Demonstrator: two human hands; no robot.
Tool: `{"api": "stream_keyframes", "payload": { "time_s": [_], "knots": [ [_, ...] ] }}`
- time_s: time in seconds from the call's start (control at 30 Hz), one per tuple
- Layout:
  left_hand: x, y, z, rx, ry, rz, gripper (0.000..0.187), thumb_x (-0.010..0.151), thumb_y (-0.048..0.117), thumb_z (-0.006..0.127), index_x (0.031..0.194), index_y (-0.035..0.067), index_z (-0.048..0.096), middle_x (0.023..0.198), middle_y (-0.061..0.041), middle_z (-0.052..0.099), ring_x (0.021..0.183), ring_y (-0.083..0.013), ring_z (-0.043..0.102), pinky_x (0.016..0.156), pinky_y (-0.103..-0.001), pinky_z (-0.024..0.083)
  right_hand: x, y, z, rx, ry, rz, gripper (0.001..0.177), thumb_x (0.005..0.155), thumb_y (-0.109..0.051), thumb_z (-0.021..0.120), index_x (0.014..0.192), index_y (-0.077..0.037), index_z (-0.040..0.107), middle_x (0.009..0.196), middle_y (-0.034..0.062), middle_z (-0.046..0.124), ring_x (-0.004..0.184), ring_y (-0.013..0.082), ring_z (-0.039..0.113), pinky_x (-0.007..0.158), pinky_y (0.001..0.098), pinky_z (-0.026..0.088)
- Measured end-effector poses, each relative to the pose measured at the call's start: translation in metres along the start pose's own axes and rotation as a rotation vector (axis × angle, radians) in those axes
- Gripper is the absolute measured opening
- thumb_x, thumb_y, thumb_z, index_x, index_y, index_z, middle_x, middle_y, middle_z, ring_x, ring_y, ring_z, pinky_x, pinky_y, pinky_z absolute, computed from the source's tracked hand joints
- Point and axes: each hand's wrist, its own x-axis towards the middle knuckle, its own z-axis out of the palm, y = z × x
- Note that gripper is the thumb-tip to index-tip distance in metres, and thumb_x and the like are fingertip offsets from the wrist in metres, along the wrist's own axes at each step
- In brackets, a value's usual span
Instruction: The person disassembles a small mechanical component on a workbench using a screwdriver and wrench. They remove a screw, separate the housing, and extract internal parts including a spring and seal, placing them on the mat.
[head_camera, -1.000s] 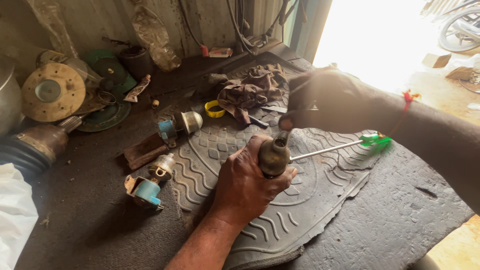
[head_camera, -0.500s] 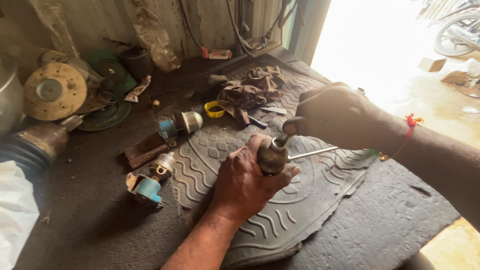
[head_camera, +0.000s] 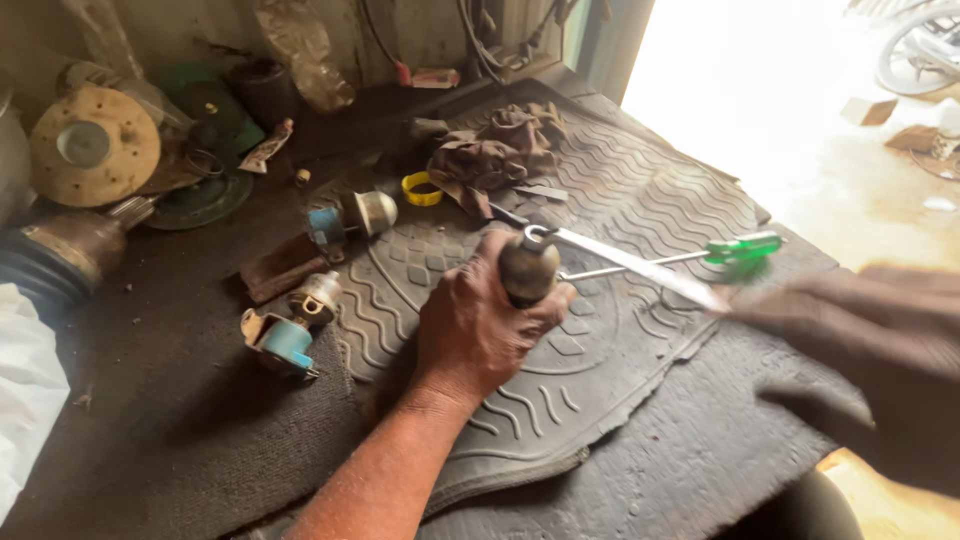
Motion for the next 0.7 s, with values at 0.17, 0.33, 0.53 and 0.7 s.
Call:
{"api": "stream_keyframes", "payload": {
  "time_s": [0.17, 0.33, 0.53, 0.7],
  "knots": [
    [-0.004, 0.004, 0.004, 0.065, 0.089, 0.115, 0.053, 0.085, 0.054, 0.075, 0.111, 0.012, 0.054, 0.081, -0.012, 0.075, 0.077, -0.0342, 0.075, 0.068, -0.048, 0.062, 0.002, -0.057, -0.030, 0.195, -0.024, -0.541, 0.049, 0.101, -0.045, 0.063, 0.147, -0.028, 0.060, 0.099, -0.0023, 0.075, 0.083, 0.0133, 0.073, 0.074, 0.0352, 0.060],
    [-0.001, 0.004, 0.009, 0.098, -0.014, -0.035, 0.052, 0.085, 0.052, 0.075, 0.113, 0.013, 0.054, 0.081, -0.012, 0.074, 0.076, -0.0338, 0.076, 0.068, -0.047, 0.063, 0.099, -0.102, -0.043, 0.331, 0.112, -0.764, 0.041, 0.096, -0.038, 0.063, 0.128, -0.012, 0.061, 0.109, 0.0111, 0.074, 0.089, 0.0166, 0.074, 0.082, 0.0401, 0.057],
    [-0.007, 0.002, 0.002, 0.012, 0.057, 0.128, 0.050, 0.085, 0.048, 0.077, 0.113, 0.013, 0.056, 0.082, -0.012, 0.076, 0.078, -0.0338, 0.077, 0.071, -0.046, 0.062, 0.232, -0.120, -0.021, 0.318, 0.344, -0.763, 0.057, 0.099, -0.045, 0.070, 0.144, -0.013, 0.056, 0.135, 0.0150, 0.066, 0.107, 0.0241, 0.072, 0.075, 0.0347, 0.061],
    [-0.005, 0.001, -0.001, -0.019, 0.074, 0.124, 0.048, 0.084, 0.044, 0.079, 0.112, 0.013, 0.056, 0.083, -0.012, 0.076, 0.080, -0.0344, 0.077, 0.072, -0.045, 0.062, 0.284, -0.075, 0.009, 0.474, 0.265, -0.571, 0.060, 0.101, -0.034, 0.075, 0.150, -0.012, 0.049, 0.144, 0.0126, 0.059, 0.131, 0.0281, 0.061, 0.109, 0.0411, 0.054]
  ]
}}
